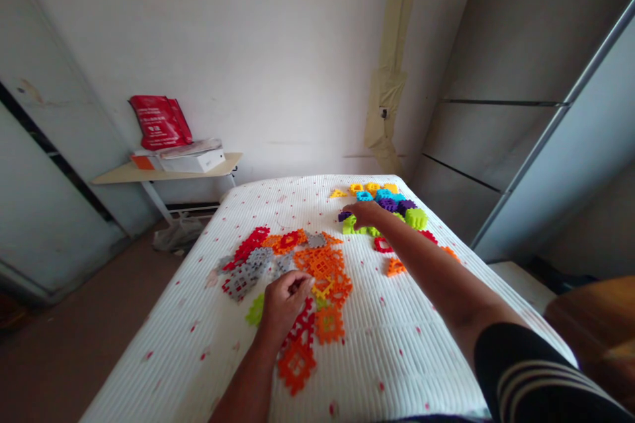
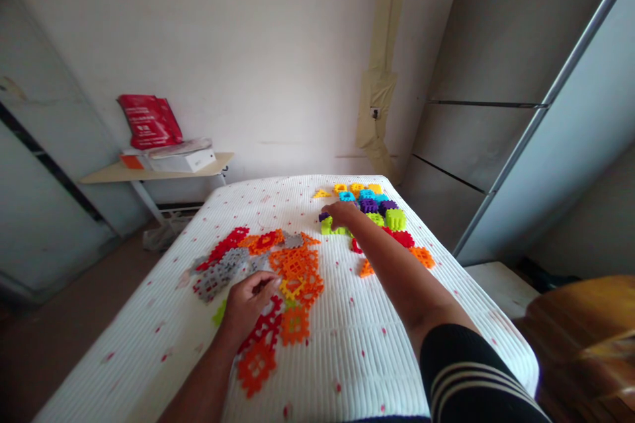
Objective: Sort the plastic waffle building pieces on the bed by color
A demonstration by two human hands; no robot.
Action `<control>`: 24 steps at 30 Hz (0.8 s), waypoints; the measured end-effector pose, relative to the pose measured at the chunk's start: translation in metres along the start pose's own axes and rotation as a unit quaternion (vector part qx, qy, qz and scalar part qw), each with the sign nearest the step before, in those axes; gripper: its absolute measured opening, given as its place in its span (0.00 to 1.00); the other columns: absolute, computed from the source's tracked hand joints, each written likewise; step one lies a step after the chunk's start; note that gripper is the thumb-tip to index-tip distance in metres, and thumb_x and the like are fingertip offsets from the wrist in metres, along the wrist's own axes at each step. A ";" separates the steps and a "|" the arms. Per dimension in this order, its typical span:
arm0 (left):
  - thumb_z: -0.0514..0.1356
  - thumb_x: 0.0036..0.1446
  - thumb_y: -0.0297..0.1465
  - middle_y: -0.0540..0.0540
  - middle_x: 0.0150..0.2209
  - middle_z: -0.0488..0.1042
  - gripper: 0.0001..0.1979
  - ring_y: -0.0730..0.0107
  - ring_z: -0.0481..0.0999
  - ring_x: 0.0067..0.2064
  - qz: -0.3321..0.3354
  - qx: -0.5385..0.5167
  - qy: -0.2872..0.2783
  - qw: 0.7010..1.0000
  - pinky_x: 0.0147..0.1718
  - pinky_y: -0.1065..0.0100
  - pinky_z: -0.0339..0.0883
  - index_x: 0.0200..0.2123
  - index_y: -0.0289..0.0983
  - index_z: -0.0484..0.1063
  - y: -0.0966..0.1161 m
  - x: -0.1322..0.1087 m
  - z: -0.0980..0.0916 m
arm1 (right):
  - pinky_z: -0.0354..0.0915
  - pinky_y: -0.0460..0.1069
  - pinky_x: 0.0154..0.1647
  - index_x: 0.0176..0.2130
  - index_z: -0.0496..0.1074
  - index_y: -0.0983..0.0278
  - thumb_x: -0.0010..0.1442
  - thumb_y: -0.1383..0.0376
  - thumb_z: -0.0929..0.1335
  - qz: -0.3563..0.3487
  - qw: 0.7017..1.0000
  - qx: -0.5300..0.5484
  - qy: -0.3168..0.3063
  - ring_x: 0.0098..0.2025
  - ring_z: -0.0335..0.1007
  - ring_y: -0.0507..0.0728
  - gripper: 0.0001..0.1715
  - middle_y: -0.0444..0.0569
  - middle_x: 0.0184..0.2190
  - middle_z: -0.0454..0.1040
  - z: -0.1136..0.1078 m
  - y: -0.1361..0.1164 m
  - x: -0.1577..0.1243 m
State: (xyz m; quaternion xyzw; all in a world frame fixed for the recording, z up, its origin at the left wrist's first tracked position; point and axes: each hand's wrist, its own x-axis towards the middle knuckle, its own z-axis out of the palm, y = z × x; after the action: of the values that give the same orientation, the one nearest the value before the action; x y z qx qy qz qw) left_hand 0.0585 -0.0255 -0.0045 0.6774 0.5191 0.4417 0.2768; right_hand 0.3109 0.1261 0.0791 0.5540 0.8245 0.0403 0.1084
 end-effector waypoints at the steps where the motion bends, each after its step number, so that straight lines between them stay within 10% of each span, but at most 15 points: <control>1: 0.57 0.52 0.38 0.50 0.25 0.75 0.12 0.70 0.73 0.27 0.002 0.002 0.002 1.000 0.29 0.71 0.65 0.29 0.36 0.74 0.000 0.000 0.000 | 0.64 0.49 0.40 0.58 0.61 0.54 0.45 0.63 0.74 0.000 1.000 -0.003 -0.002 0.47 0.70 0.61 0.42 0.50 0.49 0.72 0.001 -0.001 0.001; 24: 0.58 0.50 0.37 0.50 0.25 0.76 0.11 0.71 0.73 0.27 -0.002 -0.014 0.004 1.000 0.29 0.72 0.65 0.28 0.36 0.75 0.005 0.000 -0.001 | 0.62 0.54 0.41 0.49 0.71 0.56 0.50 0.67 0.68 0.028 0.999 -0.040 0.015 0.46 0.69 0.63 0.24 0.52 0.45 0.74 0.005 -0.015 -0.001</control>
State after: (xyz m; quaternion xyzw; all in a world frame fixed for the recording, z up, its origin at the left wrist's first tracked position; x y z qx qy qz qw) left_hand 0.0600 -0.0268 -0.0004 0.6705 0.5153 0.4515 0.2849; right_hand 0.2989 0.1191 0.0713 0.5712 0.8081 0.0840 0.1170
